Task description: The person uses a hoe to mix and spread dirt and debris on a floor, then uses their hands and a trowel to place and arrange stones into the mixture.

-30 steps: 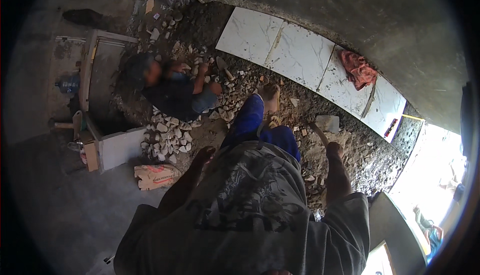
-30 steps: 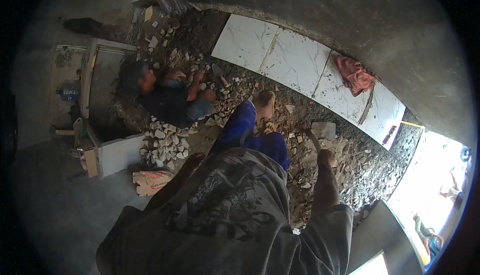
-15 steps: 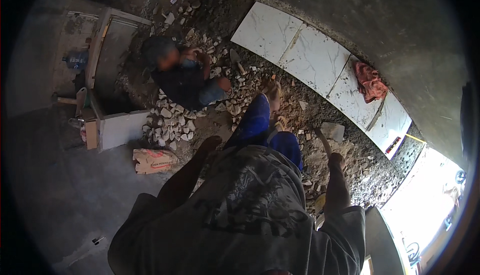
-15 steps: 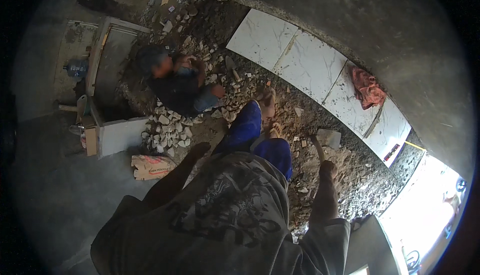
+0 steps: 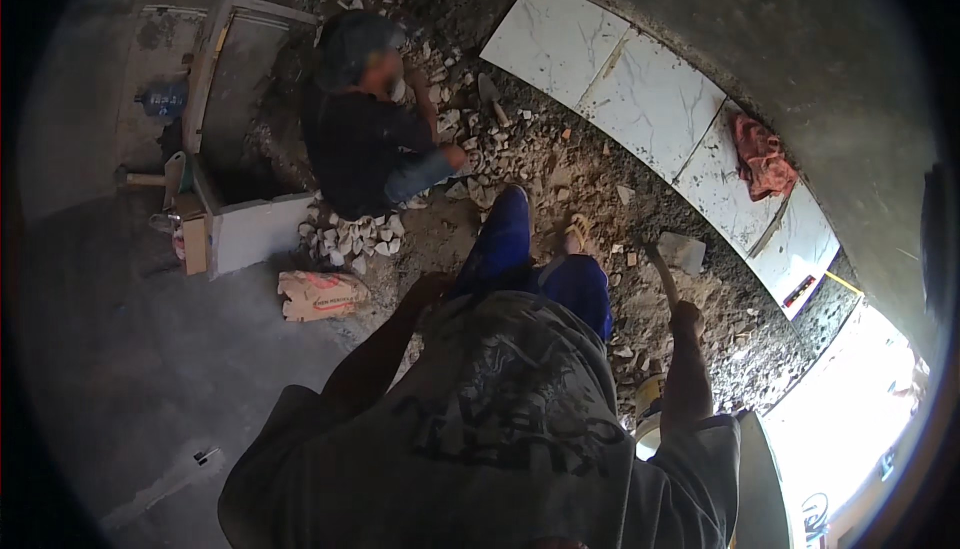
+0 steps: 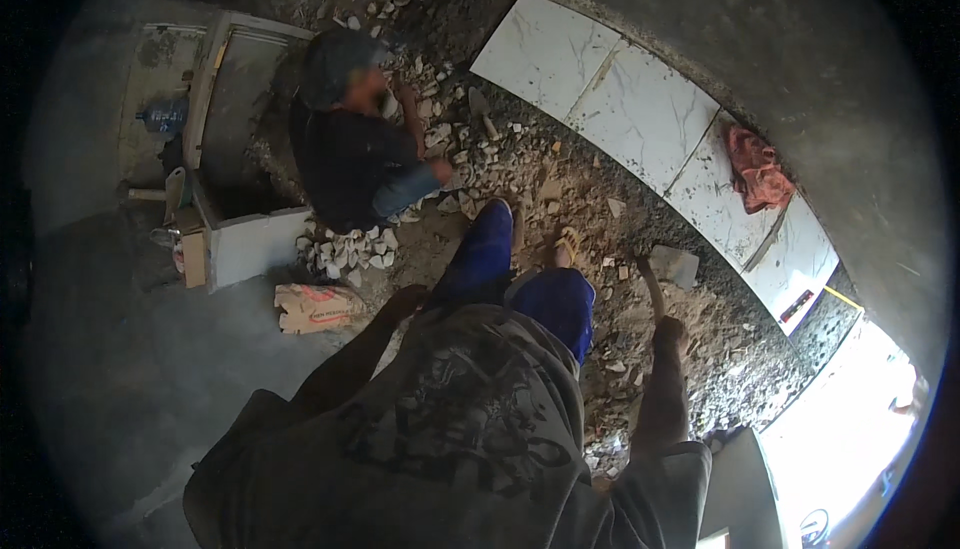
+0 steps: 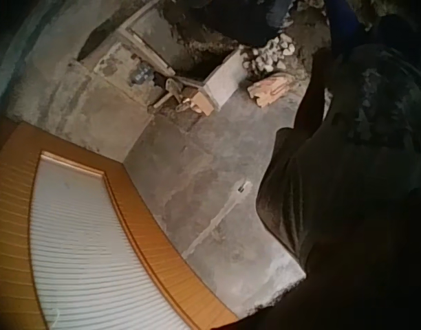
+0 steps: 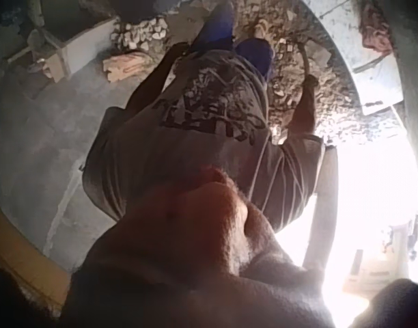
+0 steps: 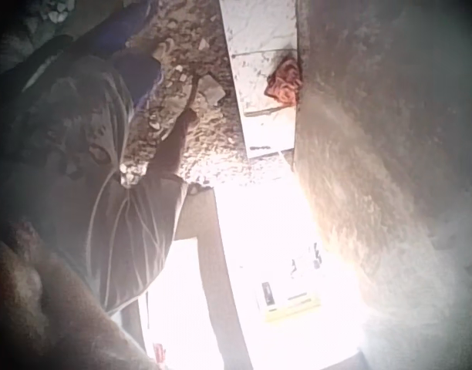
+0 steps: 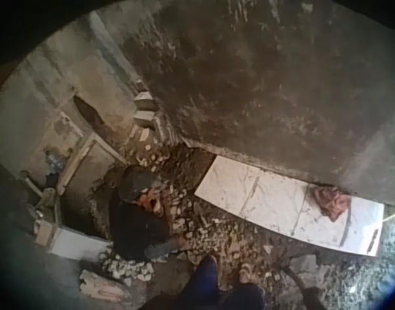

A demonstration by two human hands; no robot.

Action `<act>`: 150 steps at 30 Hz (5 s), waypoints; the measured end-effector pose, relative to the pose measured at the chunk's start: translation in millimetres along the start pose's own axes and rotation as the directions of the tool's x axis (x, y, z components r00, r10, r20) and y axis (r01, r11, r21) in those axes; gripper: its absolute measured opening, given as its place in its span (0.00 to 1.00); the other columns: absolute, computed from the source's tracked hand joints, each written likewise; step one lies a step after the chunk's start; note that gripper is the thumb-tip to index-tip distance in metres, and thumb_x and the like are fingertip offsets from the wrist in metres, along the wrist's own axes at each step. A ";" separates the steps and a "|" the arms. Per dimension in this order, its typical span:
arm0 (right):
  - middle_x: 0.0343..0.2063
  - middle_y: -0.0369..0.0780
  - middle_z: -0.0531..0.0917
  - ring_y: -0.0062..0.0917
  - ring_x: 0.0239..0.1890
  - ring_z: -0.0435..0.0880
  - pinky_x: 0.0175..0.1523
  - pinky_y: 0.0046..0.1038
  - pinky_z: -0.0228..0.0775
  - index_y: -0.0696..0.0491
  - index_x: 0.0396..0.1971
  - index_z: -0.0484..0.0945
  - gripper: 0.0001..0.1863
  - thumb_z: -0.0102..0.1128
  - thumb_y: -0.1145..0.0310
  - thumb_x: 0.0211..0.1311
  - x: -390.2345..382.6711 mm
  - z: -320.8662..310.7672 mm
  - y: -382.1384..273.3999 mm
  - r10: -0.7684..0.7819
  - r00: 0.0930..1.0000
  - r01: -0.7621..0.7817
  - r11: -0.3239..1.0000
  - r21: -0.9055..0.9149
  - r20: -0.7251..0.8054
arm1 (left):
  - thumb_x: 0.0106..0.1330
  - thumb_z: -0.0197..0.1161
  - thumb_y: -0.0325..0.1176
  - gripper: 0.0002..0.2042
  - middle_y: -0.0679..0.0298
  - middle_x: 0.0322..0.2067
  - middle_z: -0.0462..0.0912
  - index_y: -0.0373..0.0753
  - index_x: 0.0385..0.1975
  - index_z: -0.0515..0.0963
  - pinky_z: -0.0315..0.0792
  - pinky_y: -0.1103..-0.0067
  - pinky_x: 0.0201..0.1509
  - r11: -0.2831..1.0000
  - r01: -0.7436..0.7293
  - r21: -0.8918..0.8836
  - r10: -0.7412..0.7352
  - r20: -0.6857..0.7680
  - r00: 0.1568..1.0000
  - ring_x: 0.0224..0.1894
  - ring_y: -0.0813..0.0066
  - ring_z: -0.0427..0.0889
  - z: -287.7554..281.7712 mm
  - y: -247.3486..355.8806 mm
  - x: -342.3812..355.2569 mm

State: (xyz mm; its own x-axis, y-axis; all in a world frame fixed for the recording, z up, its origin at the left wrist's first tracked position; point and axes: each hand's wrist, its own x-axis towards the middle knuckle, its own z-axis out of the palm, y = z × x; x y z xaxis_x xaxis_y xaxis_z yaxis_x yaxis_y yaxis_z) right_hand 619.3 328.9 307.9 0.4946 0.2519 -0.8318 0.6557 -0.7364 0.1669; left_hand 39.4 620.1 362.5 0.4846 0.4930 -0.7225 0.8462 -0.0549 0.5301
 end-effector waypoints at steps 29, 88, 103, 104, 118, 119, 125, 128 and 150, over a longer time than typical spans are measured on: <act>0.39 0.43 0.85 0.35 0.45 0.85 0.49 0.34 0.78 0.54 0.36 0.83 0.17 0.68 0.61 0.45 -1.0 -17.6 -53.2 -0.160 0.969 0.227 0.874 -0.429 0.188 | 0.71 0.52 0.46 0.22 0.53 0.52 0.77 0.33 0.54 0.72 0.70 0.70 0.56 -0.013 -0.422 -0.907 -0.031 -0.421 0.906 0.54 0.65 0.76 99.6 -125.5 -51.5; 0.23 0.48 0.82 0.38 0.24 0.84 0.24 0.37 0.79 0.58 0.38 0.78 0.11 0.58 0.74 0.52 -190.0 108.3 -601.9 -0.277 0.939 0.318 0.925 -0.210 0.203 | 0.68 0.57 0.44 0.20 0.65 0.52 0.78 0.53 0.59 0.70 0.72 0.65 0.43 -0.307 -0.053 -0.950 -0.768 0.214 0.604 0.48 0.67 0.77 244.6 -347.8 -266.4; 0.26 0.43 0.85 0.33 0.28 0.86 0.37 0.36 0.78 0.55 0.26 0.84 0.22 0.74 0.55 0.31 -130.9 177.2 -631.3 -0.528 0.845 0.533 0.815 -0.227 0.089 | 0.71 0.55 0.37 0.16 0.66 0.50 0.76 0.48 0.57 0.72 0.75 0.73 0.41 0.135 -0.115 -0.984 -0.800 -0.176 0.573 0.42 0.71 0.80 -16.8 -508.2 -305.8; 0.26 0.43 0.85 0.32 0.27 0.86 0.36 0.36 0.78 0.55 0.27 0.85 0.21 0.74 0.55 0.34 -119.3 179.9 -631.0 -0.415 0.908 0.409 0.844 -0.346 0.062 | 0.70 0.55 0.35 0.15 0.66 0.49 0.77 0.49 0.55 0.73 0.75 0.75 0.39 0.016 -0.118 -0.993 -0.783 -0.086 0.616 0.40 0.72 0.80 -32.4 -496.5 -302.1; 0.40 0.46 0.83 0.35 0.46 0.83 0.48 0.35 0.77 0.54 0.42 0.80 0.21 0.66 0.66 0.44 -240.7 241.4 -606.3 -0.386 0.921 0.332 0.852 -0.406 -0.057 | 0.67 0.58 0.41 0.17 0.70 0.45 0.80 0.52 0.55 0.73 0.70 0.70 0.40 0.215 0.204 -0.955 -0.562 0.050 0.825 0.38 0.73 0.80 -100.9 -642.3 -334.0; 0.40 0.46 0.83 0.35 0.46 0.83 0.48 0.35 0.77 0.54 0.42 0.80 0.21 0.66 0.66 0.44 -261.6 242.5 -611.1 -0.378 0.923 0.327 0.864 -0.384 -0.065 | 0.67 0.59 0.43 0.18 0.71 0.46 0.80 0.52 0.56 0.73 0.70 0.68 0.41 0.205 0.183 -0.961 -0.548 0.042 0.835 0.39 0.72 0.80 -111.8 -665.2 -327.6; 0.40 0.48 0.84 0.38 0.45 0.84 0.48 0.39 0.76 0.54 0.42 0.80 0.20 0.66 0.66 0.46 -370.5 289.9 -630.7 -0.074 0.996 0.081 0.986 0.146 -0.056 | 0.67 0.55 0.44 0.20 0.68 0.52 0.78 0.48 0.58 0.70 0.67 0.63 0.51 0.407 0.102 -0.908 -0.446 -0.100 0.890 0.50 0.67 0.78 -226.5 -696.1 -299.8; 0.40 0.46 0.84 0.38 0.44 0.84 0.47 0.40 0.76 0.51 0.43 0.81 0.18 0.64 0.63 0.51 -422.7 324.7 -650.9 0.012 0.999 -0.005 0.991 0.132 -0.053 | 0.64 0.59 0.43 0.20 0.73 0.43 0.79 0.50 0.56 0.72 0.68 0.71 0.43 0.321 -0.117 -0.940 -0.290 -0.215 0.932 0.46 0.76 0.79 -263.9 -740.7 -305.5; 0.40 0.43 0.84 0.38 0.45 0.84 0.46 0.43 0.76 0.44 0.48 0.77 0.18 0.58 0.69 0.56 -478.2 378.3 -783.5 -0.162 0.986 0.165 0.984 0.066 -0.048 | 0.65 0.57 0.45 0.14 0.73 0.41 0.79 0.52 0.49 0.75 0.69 0.72 0.36 0.282 0.076 -0.956 -0.219 0.013 0.976 0.40 0.70 0.78 -268.0 -834.1 -327.4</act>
State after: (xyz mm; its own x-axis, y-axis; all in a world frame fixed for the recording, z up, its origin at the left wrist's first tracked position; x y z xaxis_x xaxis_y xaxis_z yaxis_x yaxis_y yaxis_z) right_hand -346.8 547.8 374.6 0.4085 0.3974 -0.8217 0.6891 -0.7247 -0.0079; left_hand -884.5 737.2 275.8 0.2909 0.4814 -0.8268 0.0636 0.8526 0.5188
